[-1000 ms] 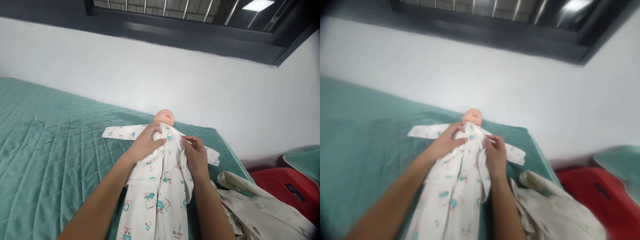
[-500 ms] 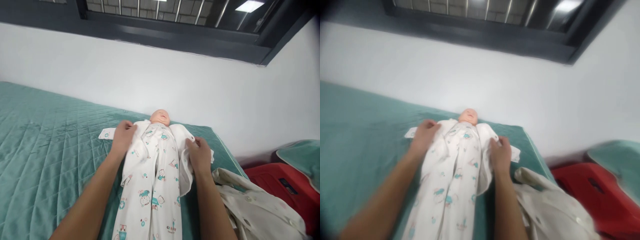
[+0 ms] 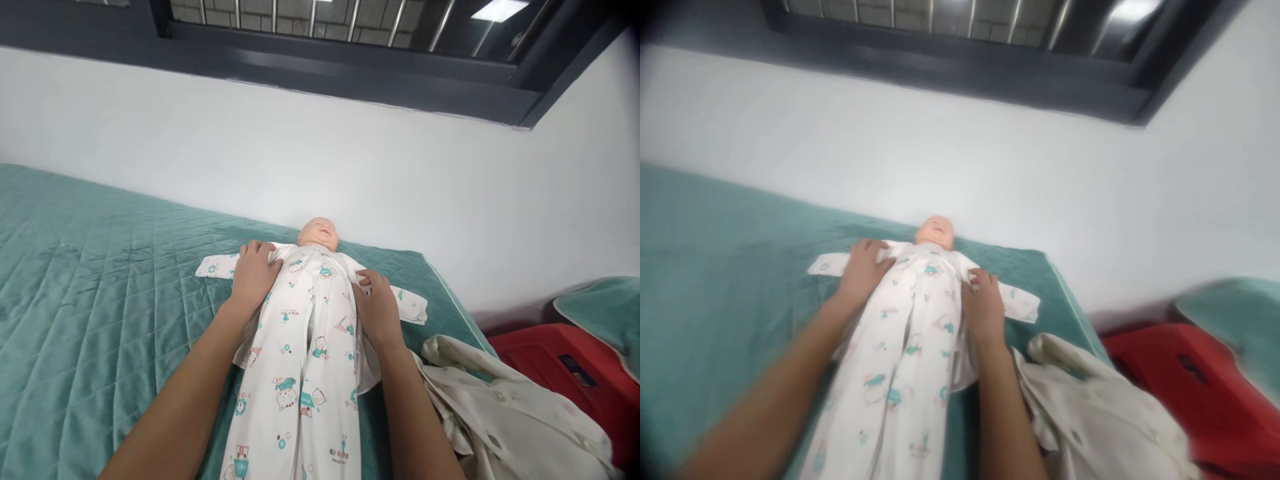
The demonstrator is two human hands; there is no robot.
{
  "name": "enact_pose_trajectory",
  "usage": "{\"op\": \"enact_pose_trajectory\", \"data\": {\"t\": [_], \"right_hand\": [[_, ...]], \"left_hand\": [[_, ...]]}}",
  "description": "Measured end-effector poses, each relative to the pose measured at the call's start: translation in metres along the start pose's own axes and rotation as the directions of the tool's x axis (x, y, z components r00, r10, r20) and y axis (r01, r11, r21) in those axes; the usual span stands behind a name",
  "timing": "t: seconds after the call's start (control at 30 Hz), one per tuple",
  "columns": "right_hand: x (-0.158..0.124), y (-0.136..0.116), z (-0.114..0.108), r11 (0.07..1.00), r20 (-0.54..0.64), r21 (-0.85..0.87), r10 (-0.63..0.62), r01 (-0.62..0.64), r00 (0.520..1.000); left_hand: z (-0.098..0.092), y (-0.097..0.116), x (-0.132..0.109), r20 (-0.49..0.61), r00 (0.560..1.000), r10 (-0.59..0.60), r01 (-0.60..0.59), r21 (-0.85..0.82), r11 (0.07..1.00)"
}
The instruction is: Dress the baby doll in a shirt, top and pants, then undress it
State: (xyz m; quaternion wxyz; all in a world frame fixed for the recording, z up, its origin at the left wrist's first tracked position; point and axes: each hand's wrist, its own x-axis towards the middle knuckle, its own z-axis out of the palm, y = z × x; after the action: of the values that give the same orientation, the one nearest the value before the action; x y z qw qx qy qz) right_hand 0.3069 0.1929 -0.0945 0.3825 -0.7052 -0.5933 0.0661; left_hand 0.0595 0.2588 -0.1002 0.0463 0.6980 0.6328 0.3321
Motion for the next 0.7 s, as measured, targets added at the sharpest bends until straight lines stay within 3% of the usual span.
{"op": "enact_pose_trajectory", "data": {"t": [0.1,0.27,0.37,0.53,0.63,0.7], "right_hand": [[0.003,0.002,-0.001,0.999,-0.006,-0.043,-0.007,0.007,1.000],[0.007,0.008,-0.005,0.992,-0.165,-0.096,0.070,-0.087,0.984],[0.009,0.013,-0.008,0.989,-0.214,-0.089,0.097,-0.118,0.972],[0.012,0.020,-0.007,0.986,-0.282,-0.112,0.084,-0.120,0.956],[0.012,0.020,-0.004,0.983,-0.283,-0.171,0.014,-0.065,0.959],[0.011,0.015,-0.002,0.967,-0.260,-0.250,-0.110,0.044,0.959]], "left_hand": [[0.000,0.001,0.001,-0.018,0.999,0.026,-0.024,0.103,0.994],[-0.002,0.003,0.000,-0.093,0.996,0.008,0.012,0.212,0.977],[-0.009,-0.007,0.004,-0.080,0.997,0.023,-0.002,0.246,0.969],[-0.019,-0.031,0.011,-0.024,0.999,-0.047,0.052,0.251,0.967],[-0.020,-0.033,0.008,-0.009,0.999,0.031,-0.028,0.238,0.971],[-0.019,-0.030,0.004,0.019,0.992,0.128,-0.129,0.209,0.969]]}}
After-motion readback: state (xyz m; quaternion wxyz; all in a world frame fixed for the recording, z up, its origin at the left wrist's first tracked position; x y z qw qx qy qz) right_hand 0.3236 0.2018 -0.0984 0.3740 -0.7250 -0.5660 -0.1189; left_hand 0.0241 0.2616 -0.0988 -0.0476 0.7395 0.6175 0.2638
